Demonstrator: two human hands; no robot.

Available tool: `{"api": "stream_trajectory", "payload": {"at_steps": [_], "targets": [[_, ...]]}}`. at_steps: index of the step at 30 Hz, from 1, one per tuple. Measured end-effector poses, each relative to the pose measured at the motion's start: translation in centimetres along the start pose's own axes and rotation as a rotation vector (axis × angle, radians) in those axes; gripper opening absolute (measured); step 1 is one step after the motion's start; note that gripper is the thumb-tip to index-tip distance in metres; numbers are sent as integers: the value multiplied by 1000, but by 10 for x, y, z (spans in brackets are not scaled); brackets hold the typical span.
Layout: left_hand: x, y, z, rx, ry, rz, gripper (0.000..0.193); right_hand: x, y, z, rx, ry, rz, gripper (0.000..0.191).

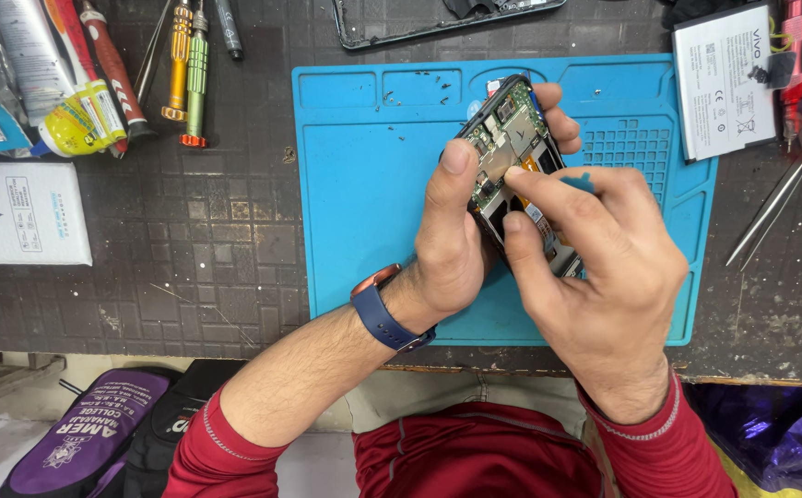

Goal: The person disassembles a smartphone at a repair bench. They open the back cover, lift out the internal frame, remove the battery, pry at the phone's edge by hand, and use a screwdriver to unscrew components from the exposed internals on a blue mat.

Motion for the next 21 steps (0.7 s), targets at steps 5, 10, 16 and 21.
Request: {"api": "stream_trajectory", "payload": {"at_steps": [5,10,16,21], "targets": [[1,10,12,-4,-2,-22,79,8,6,-13,-11,74,104,34],[0,18,26,-27,-9,-47,76,12,15,-33,-16,79,141,33],[-15,30,40,14,18,-27,70,14,30,-57,-51,50,104,31],[-29,38,55,3,66,43,59,24,36,-71,-66,-40,37,33]]}}
Point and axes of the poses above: each hand's wrist, its own y-axis away from the middle knuckle, its own z-axis out of the back of the hand, x = y × z, the point moved 3 cm from there along -y, towards the middle knuckle, and after that the axes turned 1 degree about -x, right-handed, at the moved point
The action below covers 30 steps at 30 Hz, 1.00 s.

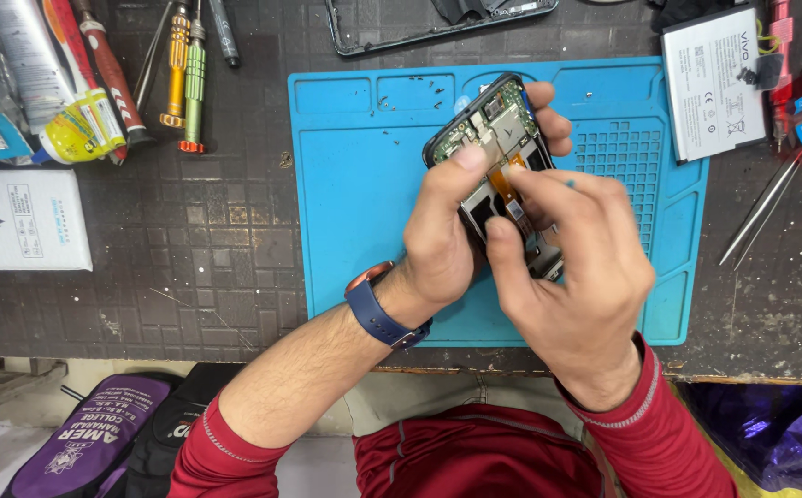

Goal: The person disassembles a smartphone at a repair bench. They open the back cover, lift out the internal frame, remove the battery, pry at the phone's edge by hand, and use a screwdriver to unscrew components from the exposed internals on a blue mat.

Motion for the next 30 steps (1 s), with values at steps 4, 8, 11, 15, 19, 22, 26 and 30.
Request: {"api": "stream_trajectory", "payload": {"at_steps": [4,8,11,15,19,22,26,30], "targets": [[-20,6,12,17,-65,-29,61,-2,7,12,-56,197,35,23],[-43,-8,36,23,25,34,60,-58,-11,21,13,278,-102,24],[-27,-17,41,36,32,45,57,-107,-18,27,63,519,-140,38],[-30,-12,52,31,48,95,55,-124,-19,9,99,734,-4,55],[-42,-3,73,18,60,105,55,-140,-13,-10,124,764,-36,63],[-38,-2,86,14,87,121,56,-143,-18,-17,92,568,-77,64],[-49,4,94,30,125,164,59,-106,-24,-36,72,457,-190,31],[-104,-3,111,36,110,166,62,-64,-21,-53,-89,143,-409,25]]}}
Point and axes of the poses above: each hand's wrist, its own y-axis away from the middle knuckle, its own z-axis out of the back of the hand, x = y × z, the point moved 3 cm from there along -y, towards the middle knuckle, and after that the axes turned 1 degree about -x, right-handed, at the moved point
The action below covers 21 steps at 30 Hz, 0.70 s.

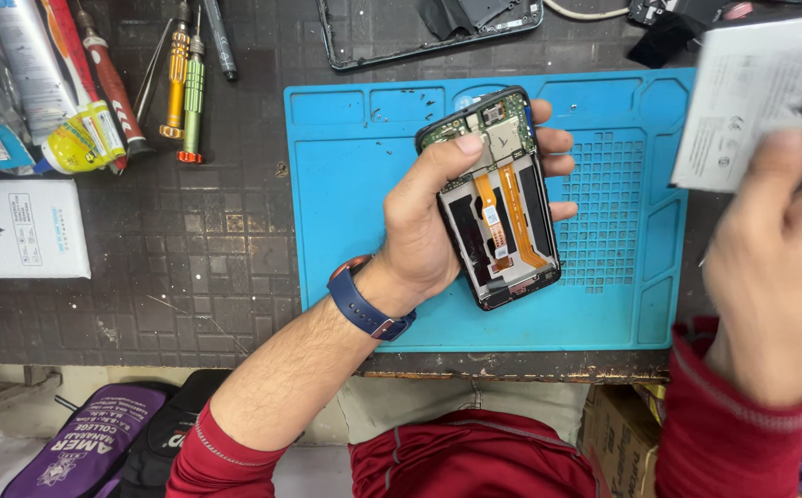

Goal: The person disassembles a smartphone at a repair bench. They open the back cover, lift out the internal frame, remove the battery, pry at the phone's edge by hand, and use a screwdriver to unscrew components from the exposed internals on a blue mat.

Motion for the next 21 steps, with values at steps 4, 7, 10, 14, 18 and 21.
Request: {"api": "stream_trajectory", "payload": {"at_steps": [4,7,10,14,18,21], "targets": [[38,-58,12,-16,1,-32,62,-13,2,-3,108,-246,-144,48],[103,-68,-4,-39,-28,-72,61,-35,14,13,245,-508,-145,53],[135,-68,-1,-43,-40,-78,60,-55,27,7,314,-537,-151,52],[149,-67,11,-41,-38,-98,61,-90,39,7,220,-529,-123,48],[157,-69,9,-25,-43,-108,62,-121,39,28,57,-226,-26,39],[148,-64,-1,11,-56,-169,61,-128,29,46,-6,70,109,35]]}}
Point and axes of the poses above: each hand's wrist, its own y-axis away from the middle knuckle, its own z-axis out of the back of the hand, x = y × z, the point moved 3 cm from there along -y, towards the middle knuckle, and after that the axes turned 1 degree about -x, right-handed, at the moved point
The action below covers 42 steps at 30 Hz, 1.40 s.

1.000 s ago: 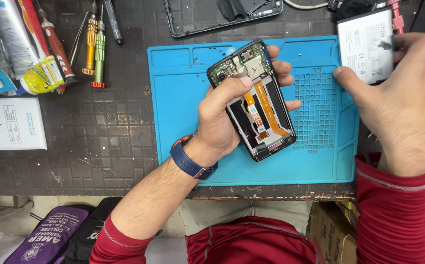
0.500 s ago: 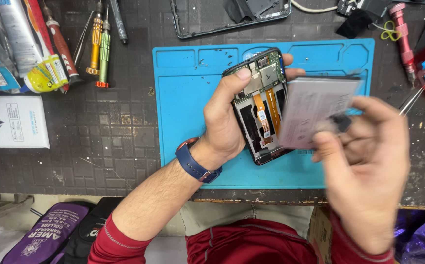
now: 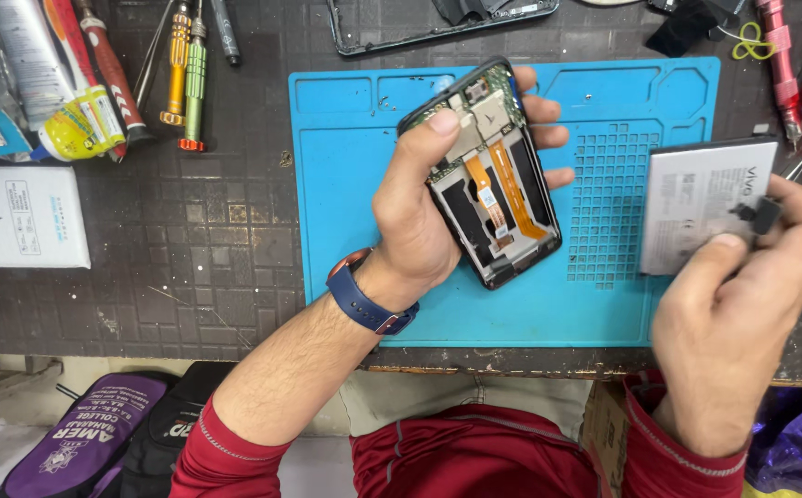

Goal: The person disassembles a smartphone at a repair bench. They open the back cover, lift out the internal frame, remove the battery, pry at the phone's edge by hand, and use a screwdriver to unscrew components from the exposed internals on a blue mat.

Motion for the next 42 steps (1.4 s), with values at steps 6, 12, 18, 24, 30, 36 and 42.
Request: {"api": "stream_trajectory", "payload": {"at_steps": [6,12,18,24,30,36,42], "targets": [[-20,11,-5,23,-102,-125,59,16,-4,-1,-57,372,109,46],[-15,17,-8,-4,-104,-181,65,57,13,-23,96,117,245,41],[-9,18,-10,-25,-201,-215,71,68,16,-46,170,16,249,29],[-1,28,-8,-39,-245,-249,72,58,16,-52,234,-52,211,19],[2,31,-5,-46,-295,-266,73,52,16,-58,285,-41,213,18],[6,26,-4,-54,-288,-283,71,46,21,-65,270,13,255,19],[6,22,-6,-63,-263,-274,69,40,19,-56,234,-60,244,26]]}}
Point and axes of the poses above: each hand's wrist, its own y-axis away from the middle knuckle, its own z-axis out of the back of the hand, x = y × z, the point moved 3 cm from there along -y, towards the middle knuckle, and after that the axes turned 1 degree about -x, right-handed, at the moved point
